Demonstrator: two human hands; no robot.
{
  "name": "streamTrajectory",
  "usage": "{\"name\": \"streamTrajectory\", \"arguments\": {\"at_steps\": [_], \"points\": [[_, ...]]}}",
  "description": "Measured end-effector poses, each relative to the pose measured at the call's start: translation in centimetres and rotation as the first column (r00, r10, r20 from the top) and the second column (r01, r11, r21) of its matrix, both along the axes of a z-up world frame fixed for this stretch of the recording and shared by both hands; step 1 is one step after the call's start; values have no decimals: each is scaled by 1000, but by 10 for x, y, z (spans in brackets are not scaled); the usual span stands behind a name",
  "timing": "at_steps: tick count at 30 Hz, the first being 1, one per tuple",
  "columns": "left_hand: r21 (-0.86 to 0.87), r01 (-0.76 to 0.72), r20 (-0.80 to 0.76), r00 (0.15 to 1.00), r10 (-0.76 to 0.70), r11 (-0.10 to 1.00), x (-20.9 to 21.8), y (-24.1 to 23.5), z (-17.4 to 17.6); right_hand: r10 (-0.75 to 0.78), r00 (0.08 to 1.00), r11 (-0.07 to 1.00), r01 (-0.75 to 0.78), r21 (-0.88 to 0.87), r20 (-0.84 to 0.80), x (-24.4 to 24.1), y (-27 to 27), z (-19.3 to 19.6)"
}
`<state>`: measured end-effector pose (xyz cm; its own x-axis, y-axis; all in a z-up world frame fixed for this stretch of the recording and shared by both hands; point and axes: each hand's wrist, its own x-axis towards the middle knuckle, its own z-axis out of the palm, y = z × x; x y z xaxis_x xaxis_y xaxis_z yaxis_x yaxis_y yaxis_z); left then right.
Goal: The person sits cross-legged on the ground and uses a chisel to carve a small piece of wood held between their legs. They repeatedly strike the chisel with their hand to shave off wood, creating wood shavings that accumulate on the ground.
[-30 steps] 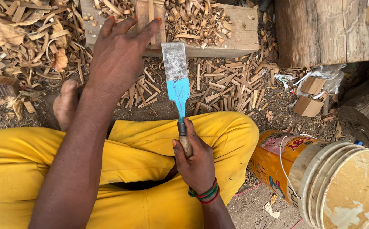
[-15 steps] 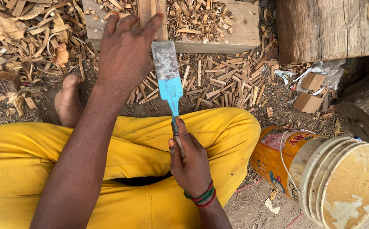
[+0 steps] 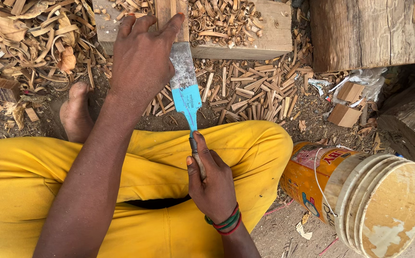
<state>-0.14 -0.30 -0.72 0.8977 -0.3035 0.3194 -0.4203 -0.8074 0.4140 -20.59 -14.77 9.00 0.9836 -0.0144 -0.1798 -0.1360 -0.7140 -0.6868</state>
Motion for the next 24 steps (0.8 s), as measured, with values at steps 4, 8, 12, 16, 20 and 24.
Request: {"name": "streamTrajectory", "arguments": {"at_steps": [4, 8, 12, 16, 20, 24], "points": [[19, -5, 18, 1000, 4, 1000, 0, -1, -2, -5, 1000, 1000, 5, -1, -19, 1, -2, -2], [-3, 3, 7, 1000, -3, 1000, 0, 0, -3, 14, 1000, 1000, -15, -21, -13, 5, -4, -1], [-18, 16, -18, 1000, -16, 1000, 1, 0, 3, 50, 998, 998, -49, -32, 37, 8, -3, 3], [77, 1, 211, 977, -17, 997, -5, -2, 19, -8, 999, 995, 2, -102, -52, 7, 3, 7], [-437, 338, 9, 928, -372, 834, -39, -50, 44, 22, 1000, 990, -22, -137, -5, 10, 8, 6], [-541, 383, -441, 628, -641, 748, -28, -60, 55, -9, 997, 990, -3, -142, -82, 19, 19, 5]]}}
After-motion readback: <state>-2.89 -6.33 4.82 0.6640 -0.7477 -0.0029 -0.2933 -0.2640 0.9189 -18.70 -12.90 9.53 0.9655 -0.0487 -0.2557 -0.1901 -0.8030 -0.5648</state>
